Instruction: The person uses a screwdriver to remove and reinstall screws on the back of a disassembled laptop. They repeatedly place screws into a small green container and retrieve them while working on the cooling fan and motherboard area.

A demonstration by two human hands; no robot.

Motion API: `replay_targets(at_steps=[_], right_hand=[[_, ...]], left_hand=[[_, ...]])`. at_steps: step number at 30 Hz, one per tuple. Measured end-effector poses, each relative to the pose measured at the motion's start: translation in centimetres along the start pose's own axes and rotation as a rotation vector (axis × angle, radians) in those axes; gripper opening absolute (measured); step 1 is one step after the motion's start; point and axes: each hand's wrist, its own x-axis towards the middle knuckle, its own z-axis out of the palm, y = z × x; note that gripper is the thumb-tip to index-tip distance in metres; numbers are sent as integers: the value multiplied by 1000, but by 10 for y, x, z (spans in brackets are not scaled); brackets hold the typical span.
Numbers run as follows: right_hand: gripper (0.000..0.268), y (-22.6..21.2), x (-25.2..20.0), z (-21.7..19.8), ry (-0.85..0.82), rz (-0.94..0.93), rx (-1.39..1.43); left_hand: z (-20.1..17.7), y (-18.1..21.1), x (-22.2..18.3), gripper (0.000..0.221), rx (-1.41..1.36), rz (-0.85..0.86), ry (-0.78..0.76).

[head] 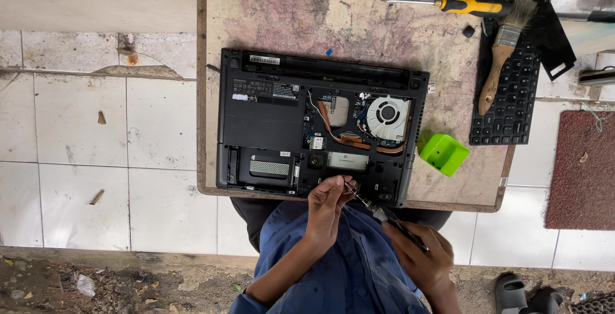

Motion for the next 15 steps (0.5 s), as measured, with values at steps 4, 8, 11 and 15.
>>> replay_targets(at_steps=[4,8,11,15], right_hand=[[13,-4,-5,8,-3,-30,-31],[16,-14,-6,13,51,269,145],[16,-10,-20,17,9,462,221],[23,0,-23,15,-239,602,196]], left_hand=[[1,-2,-1,17,16,21,5],[2,-2,-2,17,20,64,-3],[3,-1,-2,16,13,52,-6],[9,3,-5,18,89,82,-33]])
